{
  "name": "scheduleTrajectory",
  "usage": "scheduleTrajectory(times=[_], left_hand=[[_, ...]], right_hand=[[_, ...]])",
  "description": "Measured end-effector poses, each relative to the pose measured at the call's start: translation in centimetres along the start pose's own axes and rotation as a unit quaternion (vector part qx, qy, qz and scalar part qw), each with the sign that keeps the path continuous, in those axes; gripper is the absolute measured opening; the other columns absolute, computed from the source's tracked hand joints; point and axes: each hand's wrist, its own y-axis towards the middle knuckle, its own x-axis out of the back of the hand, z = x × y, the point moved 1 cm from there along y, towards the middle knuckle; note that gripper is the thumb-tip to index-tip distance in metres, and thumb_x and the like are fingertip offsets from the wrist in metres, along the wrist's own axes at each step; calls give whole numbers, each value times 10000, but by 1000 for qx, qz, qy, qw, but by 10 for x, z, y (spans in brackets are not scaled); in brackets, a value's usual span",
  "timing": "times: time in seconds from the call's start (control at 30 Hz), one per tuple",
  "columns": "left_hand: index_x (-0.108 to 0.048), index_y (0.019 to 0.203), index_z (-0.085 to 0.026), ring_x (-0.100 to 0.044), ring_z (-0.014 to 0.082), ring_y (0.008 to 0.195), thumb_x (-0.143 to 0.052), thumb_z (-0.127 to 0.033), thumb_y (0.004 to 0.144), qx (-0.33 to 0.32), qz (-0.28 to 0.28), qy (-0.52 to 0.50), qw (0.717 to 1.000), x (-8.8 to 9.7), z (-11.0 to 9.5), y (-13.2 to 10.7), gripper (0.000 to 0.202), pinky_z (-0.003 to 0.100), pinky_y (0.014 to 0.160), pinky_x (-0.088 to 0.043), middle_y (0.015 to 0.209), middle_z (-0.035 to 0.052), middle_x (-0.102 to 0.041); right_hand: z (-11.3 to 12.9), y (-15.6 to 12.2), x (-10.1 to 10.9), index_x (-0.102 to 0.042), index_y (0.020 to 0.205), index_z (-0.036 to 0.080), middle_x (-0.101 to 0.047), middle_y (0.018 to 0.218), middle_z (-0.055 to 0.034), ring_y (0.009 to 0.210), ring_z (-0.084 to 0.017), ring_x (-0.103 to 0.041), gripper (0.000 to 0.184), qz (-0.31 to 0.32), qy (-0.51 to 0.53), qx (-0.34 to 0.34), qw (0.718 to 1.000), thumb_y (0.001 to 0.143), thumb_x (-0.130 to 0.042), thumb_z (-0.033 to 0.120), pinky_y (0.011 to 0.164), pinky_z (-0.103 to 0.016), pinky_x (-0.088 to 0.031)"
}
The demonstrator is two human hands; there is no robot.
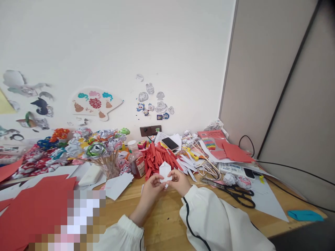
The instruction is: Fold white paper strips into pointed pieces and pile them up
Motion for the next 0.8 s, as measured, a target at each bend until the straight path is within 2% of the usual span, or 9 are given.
scheduleTrajectory(times=[0.17, 0.3, 0.43, 0.63, 0.8], left_hand=[[-500, 767, -154, -528, 96, 467, -659, -271, 539, -23, 20, 27, 999, 3, 0, 0, 302, 209, 477, -428, 490, -62, -504], [-517, 827, -151, -528, 96, 485, -649, -301, 550, -2, 40, 7, 999, 3, -1, -2, 341, 230, 494, -447, 574, -36, -532], [-515, 809, -158, -524, 96, 457, -649, -294, 543, 1, 13, 9, 1000, 2, 0, -2, 328, 229, 482, -445, 514, -58, -500], [-504, 779, -163, -514, 87, 453, -625, -284, 566, -65, -33, 18, 997, 2, 1, -1, 273, 202, 462, -421, 500, -72, -471], [-494, 876, -144, -550, 116, 463, -603, -317, 592, -27, 22, -21, 999, 2, -3, -4, 350, 259, 512, -452, 510, -48, -521]], right_hand=[[4, -2, 1, -475, 754, 161, -365, 515, 80, 461, -55, -358, 183, 26, -3, -4, 1000, 588, -546, 136, 456, -176, -279], [3, -2, 1, -467, 777, 166, -358, 512, 82, 455, -56, -360, 182, 43, -3, -4, 999, 611, -542, 161, 451, -179, -281], [-2, -3, -2, -450, 804, 171, -403, 528, 73, 475, -65, -411, 183, 41, 0, 0, 999, 640, -528, 180, 472, -188, -321], [-5, -8, -13, -358, 918, 194, -471, 516, 72, 467, -88, -498, 275, 83, 47, -18, 995, 684, -502, 205, 479, -209, -388], [-2, -8, -14, -325, 905, 196, -478, 514, 78, 457, -75, -491, 298, 106, 116, -9, 987, 670, -508, 184, 481, -204, -389]])
